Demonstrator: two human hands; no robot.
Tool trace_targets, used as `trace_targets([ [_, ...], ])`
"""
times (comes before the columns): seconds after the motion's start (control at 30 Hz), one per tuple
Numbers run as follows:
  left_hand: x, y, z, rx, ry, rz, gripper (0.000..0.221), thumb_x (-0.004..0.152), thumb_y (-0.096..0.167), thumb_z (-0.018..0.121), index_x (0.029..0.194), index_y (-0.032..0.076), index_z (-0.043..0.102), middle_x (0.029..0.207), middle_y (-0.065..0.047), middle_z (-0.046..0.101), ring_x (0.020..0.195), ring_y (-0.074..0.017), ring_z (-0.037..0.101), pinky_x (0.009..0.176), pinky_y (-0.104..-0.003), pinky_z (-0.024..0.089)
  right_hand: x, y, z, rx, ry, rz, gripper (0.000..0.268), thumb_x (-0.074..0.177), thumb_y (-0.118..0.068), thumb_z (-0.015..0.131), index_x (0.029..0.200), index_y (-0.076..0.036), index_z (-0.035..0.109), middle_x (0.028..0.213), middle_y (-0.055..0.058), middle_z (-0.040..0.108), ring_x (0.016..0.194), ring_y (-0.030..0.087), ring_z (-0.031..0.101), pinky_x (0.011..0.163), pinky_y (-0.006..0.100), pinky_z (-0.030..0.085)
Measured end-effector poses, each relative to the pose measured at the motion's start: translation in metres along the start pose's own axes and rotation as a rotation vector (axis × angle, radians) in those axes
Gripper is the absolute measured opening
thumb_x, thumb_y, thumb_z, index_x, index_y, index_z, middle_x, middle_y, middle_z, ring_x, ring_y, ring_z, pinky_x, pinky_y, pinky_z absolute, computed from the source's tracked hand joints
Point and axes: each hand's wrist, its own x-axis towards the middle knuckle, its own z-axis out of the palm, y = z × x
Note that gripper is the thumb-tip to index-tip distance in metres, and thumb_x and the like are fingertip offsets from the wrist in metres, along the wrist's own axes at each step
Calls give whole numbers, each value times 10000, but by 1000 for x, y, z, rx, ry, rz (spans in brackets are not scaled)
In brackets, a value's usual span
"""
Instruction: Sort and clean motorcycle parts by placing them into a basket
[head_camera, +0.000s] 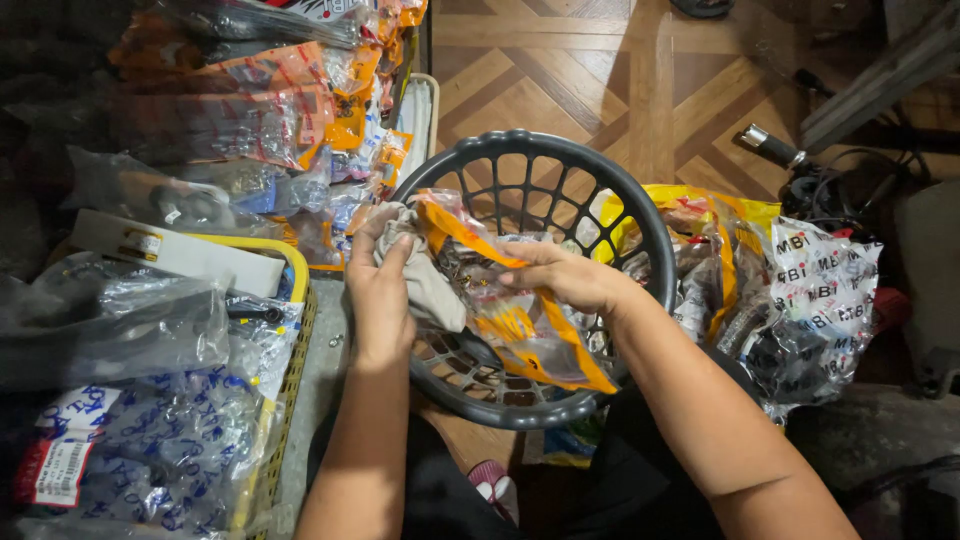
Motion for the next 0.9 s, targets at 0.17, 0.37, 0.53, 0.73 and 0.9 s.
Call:
trace_targets([
  [0.17, 0, -5, 3, -31, -44, 64, 385, 913, -22, 657, 1282, 87, 664, 1193, -109, 675, 1084, -169, 637, 941, -343, 594, 15, 26, -16, -55, -49, 57, 593, 953, -67, 623, 1528, -86, 480, 1077, 156, 749, 925, 228, 753, 559, 366, 663],
  [0.37, -6, -3, 5, -26, -44, 125, 363, 879, -22, 685, 1227, 81, 686, 1143, -88, 627, 1099, -154, 593, 985, -344, 560, 24, 36, -20, -84, -51, 58, 577, 955, -70, 630, 1515, -84, 492, 1150, 169, 748, 942, 213, 753, 570, 350, 661],
  [0.53, -9, -1, 7, -35, -53, 141, 348, 885, -13, 690, 1216, 95, 701, 1136, -74, 598, 1121, -157, 574, 1012, -337, 535, 14, 15, -4, -115, -79, 63, 589, 969, -58, 596, 1542, -108, 467, 1128, 159, 752, 952, 203, 745, 579, 353, 665],
  [0.73, -10, 0, 8, 0, -72, 174, 358, 894, -11, 671, 1234, 97, 695, 1158, -62, 592, 1153, -154, 538, 1048, -347, 487, 31, 51, -27, -77, -68, 78, 546, 972, -52, 599, 1508, -97, 509, 1038, 105, 735, 883, 178, 731, 577, 374, 663],
  [0.9, -14, 2, 9, 13, -75, 173, 345, 899, -7, 669, 1228, 94, 694, 1163, -69, 583, 1170, -162, 516, 1069, -353, 464, 28, 42, -19, -120, -86, 69, 549, 975, -51, 594, 1514, -99, 507, 1006, 102, 722, 831, 157, 704, 563, 368, 669],
])
